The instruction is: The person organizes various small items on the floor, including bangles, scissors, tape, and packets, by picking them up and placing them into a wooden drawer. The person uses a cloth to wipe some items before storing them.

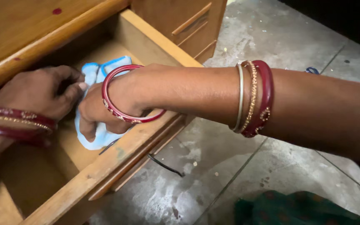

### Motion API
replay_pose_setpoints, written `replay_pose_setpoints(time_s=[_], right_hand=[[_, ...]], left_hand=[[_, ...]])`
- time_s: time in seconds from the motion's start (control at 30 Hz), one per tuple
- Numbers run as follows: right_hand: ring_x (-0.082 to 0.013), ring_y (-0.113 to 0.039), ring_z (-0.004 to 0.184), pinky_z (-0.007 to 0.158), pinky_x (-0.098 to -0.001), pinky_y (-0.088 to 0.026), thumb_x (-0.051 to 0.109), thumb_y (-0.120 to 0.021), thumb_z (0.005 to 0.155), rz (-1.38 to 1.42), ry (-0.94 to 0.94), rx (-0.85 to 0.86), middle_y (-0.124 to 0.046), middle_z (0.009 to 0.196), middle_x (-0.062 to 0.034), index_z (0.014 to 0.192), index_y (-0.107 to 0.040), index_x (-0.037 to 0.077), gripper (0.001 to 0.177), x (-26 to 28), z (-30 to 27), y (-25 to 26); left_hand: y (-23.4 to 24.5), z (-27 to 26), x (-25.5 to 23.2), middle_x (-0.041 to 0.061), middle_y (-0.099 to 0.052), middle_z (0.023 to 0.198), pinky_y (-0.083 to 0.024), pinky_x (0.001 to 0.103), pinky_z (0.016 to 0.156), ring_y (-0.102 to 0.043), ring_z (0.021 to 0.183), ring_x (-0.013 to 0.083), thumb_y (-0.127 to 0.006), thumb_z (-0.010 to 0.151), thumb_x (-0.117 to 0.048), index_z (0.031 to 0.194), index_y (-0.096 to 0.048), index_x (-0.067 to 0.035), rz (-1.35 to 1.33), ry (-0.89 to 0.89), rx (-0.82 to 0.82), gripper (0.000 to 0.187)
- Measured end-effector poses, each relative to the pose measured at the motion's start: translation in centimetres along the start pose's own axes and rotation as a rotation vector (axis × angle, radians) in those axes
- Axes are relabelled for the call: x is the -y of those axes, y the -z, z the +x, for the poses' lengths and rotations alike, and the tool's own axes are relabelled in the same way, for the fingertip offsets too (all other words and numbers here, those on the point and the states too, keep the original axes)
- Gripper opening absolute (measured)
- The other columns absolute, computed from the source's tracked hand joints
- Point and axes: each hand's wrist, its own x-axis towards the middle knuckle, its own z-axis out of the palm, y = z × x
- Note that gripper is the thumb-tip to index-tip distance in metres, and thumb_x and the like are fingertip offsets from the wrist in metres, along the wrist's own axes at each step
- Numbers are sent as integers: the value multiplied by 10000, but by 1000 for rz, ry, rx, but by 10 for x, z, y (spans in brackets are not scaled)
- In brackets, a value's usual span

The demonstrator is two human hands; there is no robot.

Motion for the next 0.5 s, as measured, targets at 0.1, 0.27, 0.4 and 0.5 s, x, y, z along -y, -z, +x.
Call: replay_pose_setpoints(time_s=[0.1, 0.27, 0.4, 0.5], right_hand=[[-362, -410, 1361, 1075, -460, -400, 48, -723, 752, -101, 1, -9, -603, 1359, -57, 1342, -629, 288, 644, -2, 14, 2], [-394, -414, 1381, 1082, -494, -423, 209, -749, 846, -259, -65, -93, -546, 1412, -143, 1308, -650, 181, 473, -16, 37, 0], [-410, -466, 1277, 994, -498, -464, 100, -814, 681, -412, -177, -142, -544, 1377, -197, 1238, -665, 97, 577, -38, 40, 11], [-402, -505, 1247, 971, -499, -492, 112, -832, 685, -417, -285, -49, -620, 1305, -182, 1162, -719, 78, 491, -40, 35, 16]], left_hand=[[-7, 6, 10, 259, -758, 1046, -538, 512, 930, -726, 978, 423, -563, 985, -331, 1404, -619, -173, 25, 176, 96, 451], [-13, 11, 13, 299, -661, 1235, -499, 553, 970, -644, 1148, 459, -637, 885, -255, 1452, -570, -160, 115, 182, 33, 579], [-9, 6, 8, 271, -672, 1281, -503, 532, 1033, -653, 1183, 450, -548, 977, -318, 1402, -577, -110, 82, 100, 140, 474], [-4, -6, 9, 215, -634, 1352, -503, 468, 1061, -646, 1214, 375, -573, 947, -416, 1446, -496, -91, 68, -52, 201, 601]])
